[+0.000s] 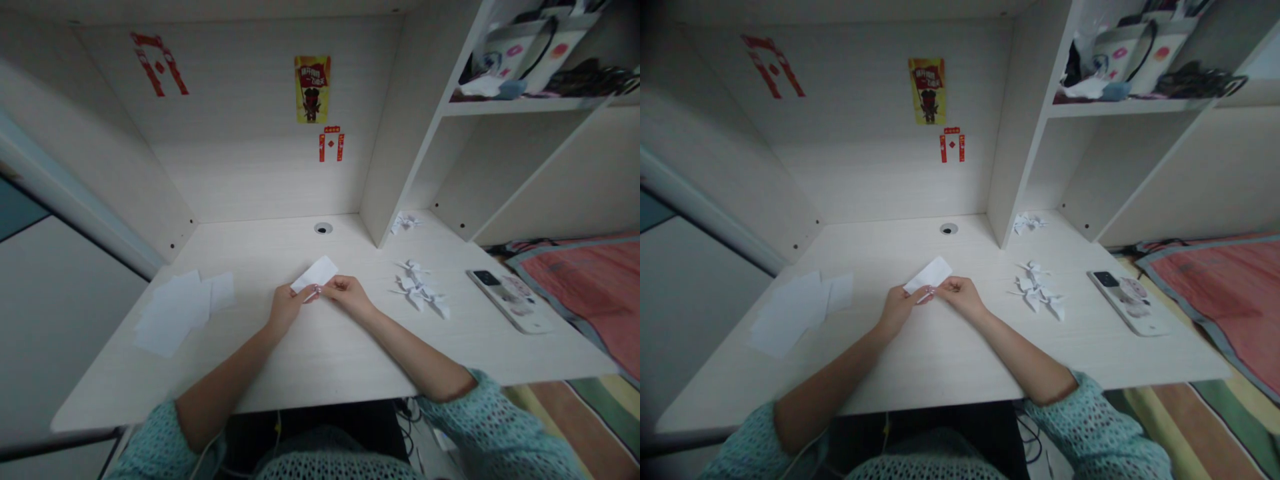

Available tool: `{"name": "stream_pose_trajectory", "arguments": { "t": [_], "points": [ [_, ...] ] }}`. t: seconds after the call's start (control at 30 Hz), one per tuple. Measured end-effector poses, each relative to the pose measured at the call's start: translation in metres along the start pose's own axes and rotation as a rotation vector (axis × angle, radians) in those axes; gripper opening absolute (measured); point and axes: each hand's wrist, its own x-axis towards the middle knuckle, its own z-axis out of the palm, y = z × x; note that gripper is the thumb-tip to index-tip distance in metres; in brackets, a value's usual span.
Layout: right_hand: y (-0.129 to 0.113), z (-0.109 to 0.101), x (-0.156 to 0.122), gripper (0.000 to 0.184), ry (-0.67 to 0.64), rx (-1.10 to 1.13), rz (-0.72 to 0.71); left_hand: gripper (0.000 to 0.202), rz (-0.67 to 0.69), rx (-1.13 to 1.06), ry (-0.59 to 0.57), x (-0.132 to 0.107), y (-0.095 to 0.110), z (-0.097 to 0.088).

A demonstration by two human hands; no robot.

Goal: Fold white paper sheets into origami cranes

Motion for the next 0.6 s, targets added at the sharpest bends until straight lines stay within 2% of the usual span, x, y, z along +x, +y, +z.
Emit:
{"name": "stream_pose_trajectory", "arguments": {
  "t": [0.13, 0.23, 0.4, 0.6],
  "points": [
    [0.005, 0.000, 0.000, 0.029, 0.035, -0.005, 0.004, 0.035, 0.010, 0.012, -0.004, -0.003, 0.003, 0.002],
    [0.007, -0.002, 0.002, 0.029, 0.033, -0.003, 0.016, 0.034, -0.041, -0.032, -0.033, -0.003, 0.008, 0.002],
    [0.003, -0.006, 0.003, 0.031, 0.024, -0.001, 0.029, 0.038, -0.112, -0.120, -0.094, -0.003, 0.013, 0.002],
    [-0.004, -0.010, 0.002, 0.029, 0.003, 0.001, -0.001, 0.035, -0.132, -0.109, -0.099, -0.003, 0.013, 0.000]
  ]
}}
